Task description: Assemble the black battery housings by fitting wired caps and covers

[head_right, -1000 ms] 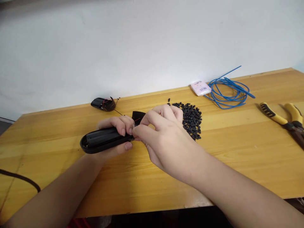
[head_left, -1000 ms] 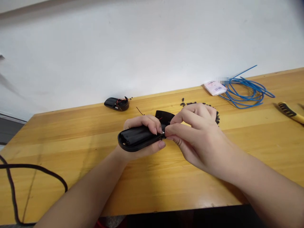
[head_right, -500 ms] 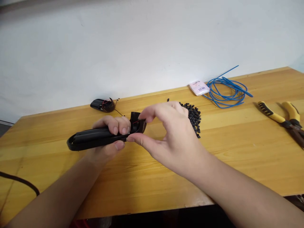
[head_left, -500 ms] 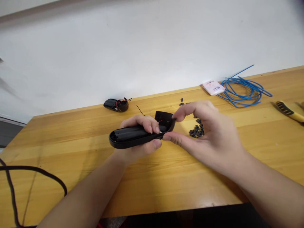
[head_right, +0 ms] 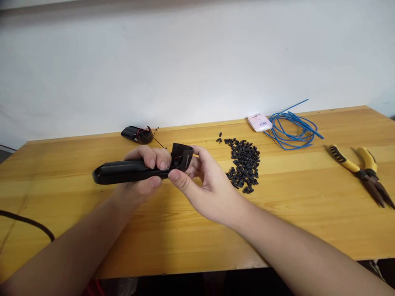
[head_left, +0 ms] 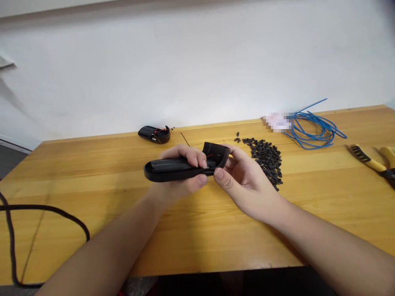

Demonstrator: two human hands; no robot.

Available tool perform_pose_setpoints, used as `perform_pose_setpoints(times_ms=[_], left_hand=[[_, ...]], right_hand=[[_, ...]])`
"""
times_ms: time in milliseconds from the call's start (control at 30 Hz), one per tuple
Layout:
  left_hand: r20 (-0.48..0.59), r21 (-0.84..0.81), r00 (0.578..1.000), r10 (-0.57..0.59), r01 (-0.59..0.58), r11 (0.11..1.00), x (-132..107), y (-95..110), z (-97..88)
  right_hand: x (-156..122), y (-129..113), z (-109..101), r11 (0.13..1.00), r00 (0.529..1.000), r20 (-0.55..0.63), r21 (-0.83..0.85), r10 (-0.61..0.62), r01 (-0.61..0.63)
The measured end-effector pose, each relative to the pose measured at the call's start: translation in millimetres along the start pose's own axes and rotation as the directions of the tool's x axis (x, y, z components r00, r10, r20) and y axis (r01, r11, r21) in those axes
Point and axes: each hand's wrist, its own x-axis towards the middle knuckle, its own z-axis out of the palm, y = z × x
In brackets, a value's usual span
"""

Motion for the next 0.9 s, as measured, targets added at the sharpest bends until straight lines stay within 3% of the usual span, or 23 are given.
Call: perform_pose_setpoints(times_ms=[200, 367, 533, 767, 900], left_hand=[[0.01, 0.112, 0.997, 0.074, -0.075, 0.991, 6, 1, -1.0], [0.085, 0.162, 0.986, 0.142, -0.155, 0.975, 9, 10, 1.9], [0.104, 0.184, 0.987, 0.125, -0.143, 0.972, 9, 16, 2.4], [0.144, 0.172, 0.988, 0.061, -0.086, 0.981, 10, 7, -8.9], [0.147, 0.142, 0.985, 0.089, -0.11, 0.984, 10, 6, -8.8]], right_hand=[[-2, 4, 0, 0.996, 0.995, -0.055, 0.027, 0.081, -0.08], [-3, 10, -1, 0.998, 0.998, 0.013, -0.031, -0.056, 0.056], [-5, 9, -2, 0.994, 0.996, -0.005, -0.066, -0.087, 0.086], [-4, 4, -1, 0.997, 0.999, -0.046, -0.073, 0.008, -0.011], [-4, 3, -2, 0.996, 0.999, -0.026, -0.091, -0.02, 0.018]])
